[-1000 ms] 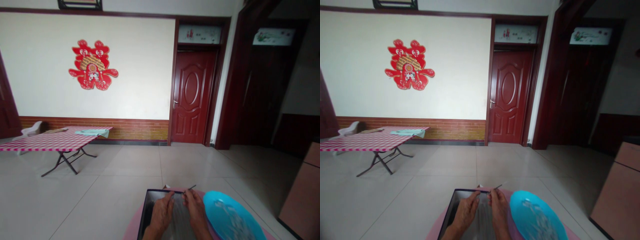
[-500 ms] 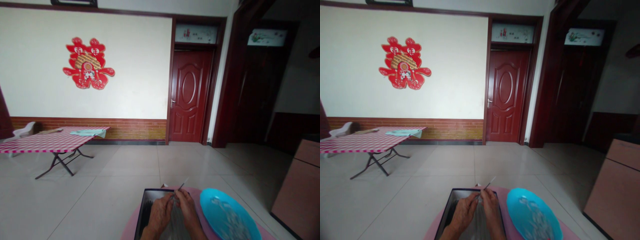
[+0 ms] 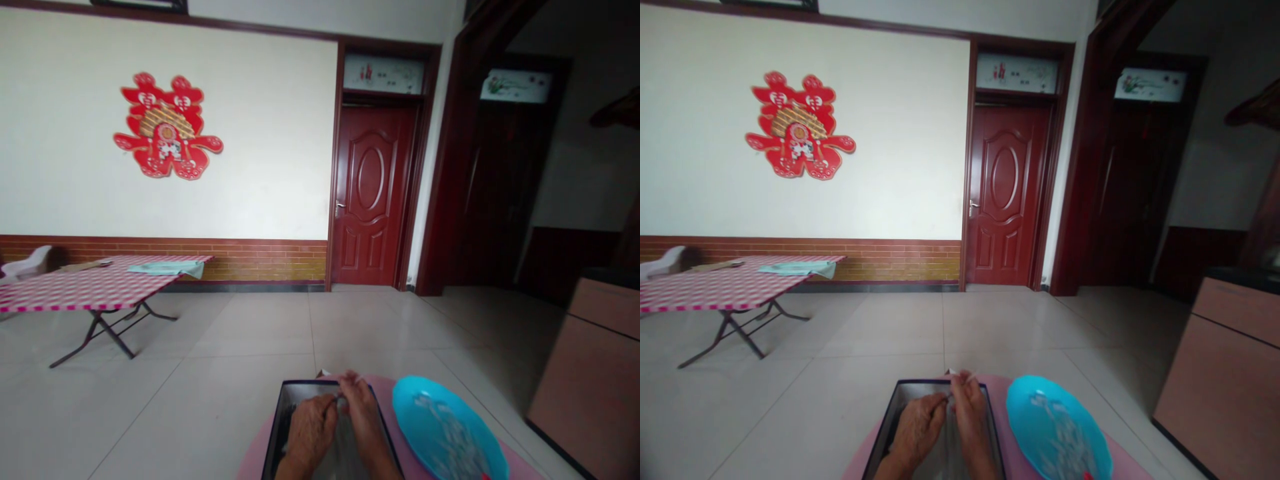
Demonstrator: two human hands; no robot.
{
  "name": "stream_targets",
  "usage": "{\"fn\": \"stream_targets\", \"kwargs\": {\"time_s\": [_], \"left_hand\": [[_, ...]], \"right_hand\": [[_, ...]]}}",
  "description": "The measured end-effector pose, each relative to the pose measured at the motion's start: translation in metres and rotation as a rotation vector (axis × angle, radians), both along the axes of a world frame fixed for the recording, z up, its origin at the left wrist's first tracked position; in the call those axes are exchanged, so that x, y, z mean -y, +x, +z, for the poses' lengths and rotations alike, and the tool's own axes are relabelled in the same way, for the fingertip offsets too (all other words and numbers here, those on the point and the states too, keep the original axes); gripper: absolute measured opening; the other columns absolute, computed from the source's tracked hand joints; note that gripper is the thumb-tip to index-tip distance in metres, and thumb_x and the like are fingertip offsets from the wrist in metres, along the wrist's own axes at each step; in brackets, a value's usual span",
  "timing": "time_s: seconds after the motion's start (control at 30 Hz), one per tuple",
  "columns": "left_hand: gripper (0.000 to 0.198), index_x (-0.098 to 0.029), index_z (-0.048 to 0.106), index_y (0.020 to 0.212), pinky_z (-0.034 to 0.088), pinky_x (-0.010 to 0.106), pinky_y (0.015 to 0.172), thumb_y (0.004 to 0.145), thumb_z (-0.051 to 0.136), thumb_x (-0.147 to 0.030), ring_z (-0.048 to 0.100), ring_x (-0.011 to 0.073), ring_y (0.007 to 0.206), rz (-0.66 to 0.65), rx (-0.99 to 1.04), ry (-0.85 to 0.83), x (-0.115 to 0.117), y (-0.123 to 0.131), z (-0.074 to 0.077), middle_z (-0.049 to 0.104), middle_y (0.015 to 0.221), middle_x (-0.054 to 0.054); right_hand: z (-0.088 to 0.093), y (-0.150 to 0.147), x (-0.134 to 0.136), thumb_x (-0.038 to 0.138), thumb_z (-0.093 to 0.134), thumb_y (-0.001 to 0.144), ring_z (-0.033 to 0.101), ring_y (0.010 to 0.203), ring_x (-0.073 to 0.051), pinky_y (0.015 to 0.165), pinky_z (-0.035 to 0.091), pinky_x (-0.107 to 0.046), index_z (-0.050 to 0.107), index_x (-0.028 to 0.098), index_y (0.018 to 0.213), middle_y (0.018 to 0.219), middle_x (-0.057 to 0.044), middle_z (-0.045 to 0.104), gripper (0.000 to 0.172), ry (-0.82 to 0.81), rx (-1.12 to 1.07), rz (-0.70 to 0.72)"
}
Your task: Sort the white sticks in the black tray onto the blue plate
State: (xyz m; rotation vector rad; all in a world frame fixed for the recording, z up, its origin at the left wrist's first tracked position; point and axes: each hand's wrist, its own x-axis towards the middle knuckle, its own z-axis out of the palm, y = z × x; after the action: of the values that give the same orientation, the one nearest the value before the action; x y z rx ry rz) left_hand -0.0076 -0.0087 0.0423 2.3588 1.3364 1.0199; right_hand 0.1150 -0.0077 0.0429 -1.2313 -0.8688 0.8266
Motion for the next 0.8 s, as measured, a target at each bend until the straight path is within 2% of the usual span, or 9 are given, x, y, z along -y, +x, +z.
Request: {"fn": "stream_targets", "kwargs": {"time_s": [0.1, 0.2, 0.3, 0.4, 0.47, 0.53, 0.67, 0.8], "left_hand": [[0.031, -0.023, 0.069, 0.079, 0.048, 0.023, 0.063, 0.089, 0.04, -0.019, 0.07, 0.0201, 0.072, 0.034, -0.093, 0.017, 0.002, 0.001, 0.0, 0.073, 0.073, 0.005], [0.03, -0.023, 0.068, 0.08, 0.048, 0.023, 0.062, 0.089, 0.04, -0.018, 0.07, 0.02, 0.07, 0.039, -0.102, 0.027, 0.0, 0.002, -0.003, 0.073, 0.072, 0.005], [0.03, -0.021, 0.067, 0.096, 0.05, 0.025, 0.068, 0.09, 0.038, -0.02, 0.07, 0.0201, 0.076, 0.0, -0.014, 0.053, -0.002, 0.002, -0.008, 0.074, 0.081, 0.007], [0.034, -0.015, 0.059, 0.115, 0.052, 0.03, 0.073, 0.091, 0.036, -0.023, 0.07, 0.0214, 0.08, -0.026, 0.079, 0.087, -0.004, 0.002, -0.013, 0.073, 0.09, 0.011], [0.035, -0.013, 0.056, 0.119, 0.053, 0.031, 0.074, 0.092, 0.035, -0.022, 0.07, 0.0216, 0.081, -0.044, 0.112, 0.107, -0.004, 0.003, -0.017, 0.073, 0.091, 0.011], [0.035, -0.014, 0.055, 0.119, 0.054, 0.032, 0.076, 0.091, 0.035, -0.021, 0.069, 0.0214, 0.083, -0.061, 0.139, 0.14, -0.006, 0.004, -0.02, 0.072, 0.096, 0.012], [0.038, -0.016, 0.051, 0.126, 0.054, 0.033, 0.083, 0.092, 0.034, -0.018, 0.068, 0.0202, 0.093, -0.069, 0.183, 0.226, -0.011, 0.005, -0.026, 0.069, 0.111, 0.012], [0.039, -0.019, 0.05, 0.126, 0.053, 0.033, 0.089, 0.091, 0.034, -0.016, 0.065, 0.0183, 0.103, -0.087, 0.187, 0.306, -0.017, 0.001, -0.029, 0.067, 0.117, 0.009]], "right_hand": [[0.001, 0.013, -0.002, 0.053, 0.06, 0.07, 0.066, 0.084, -0.021, 0.063, 0.051, -0.027, 0.055, 0.019, 0.111, 0.095, -0.006, 0.071, 0.054, 0.045, -0.136, -0.106], [-0.001, 0.022, -0.004, 0.052, 0.068, 0.062, 0.067, 0.081, -0.021, 0.063, 0.051, -0.027, 0.056, 0.019, 0.102, 0.089, -0.005, 0.072, 0.052, 0.057, -0.298, -0.167], [-0.001, 0.021, -0.005, 0.046, 0.076, 0.054, 0.068, 0.084, -0.021, 0.066, 0.052, -0.028, 0.057, 0.02, 0.091, 0.089, -0.006, 0.072, 0.05, 0.049, -0.485, -0.119], [-0.001, 0.016, -0.006, 0.047, 0.077, 0.053, 0.068, 0.086, -0.021, 0.069, 0.052, -0.028, 0.059, 0.019, 0.086, 0.09, -0.007, 0.072, 0.047, 0.035, -0.519, -0.05], [-0.002, 0.013, -0.007, 0.049, 0.074, 0.057, 0.068, 0.084, -0.021, 0.068, 0.052, -0.028, 0.062, 0.018, 0.086, 0.088, -0.006, 0.072, 0.044, 0.018, -0.402, -0.033], [-0.003, 0.011, -0.006, 0.05, 0.068, 0.063, 0.066, 0.08, -0.022, 0.067, 0.051, -0.029, 0.065, 0.017, 0.086, 0.084, -0.006, 0.072, 0.04, -0.012, -0.19, -0.026], [-0.001, 0.007, -0.001, 0.048, 0.052, 0.078, 0.065, 0.084, -0.023, 0.077, 0.049, -0.031, 0.07, 0.018, 0.078, 0.083, -0.008, 0.072, 0.035, 0.031, 0.251, 0.035], [0.01, 0.004, -0.001, 0.039, 0.041, 0.082, 0.065, 0.088, -0.023, 0.082, 0.048, -0.032, 0.071, 0.018, 0.083, 0.091, -0.01, 0.073, 0.037, 0.042, 0.447, -0.057]]}}
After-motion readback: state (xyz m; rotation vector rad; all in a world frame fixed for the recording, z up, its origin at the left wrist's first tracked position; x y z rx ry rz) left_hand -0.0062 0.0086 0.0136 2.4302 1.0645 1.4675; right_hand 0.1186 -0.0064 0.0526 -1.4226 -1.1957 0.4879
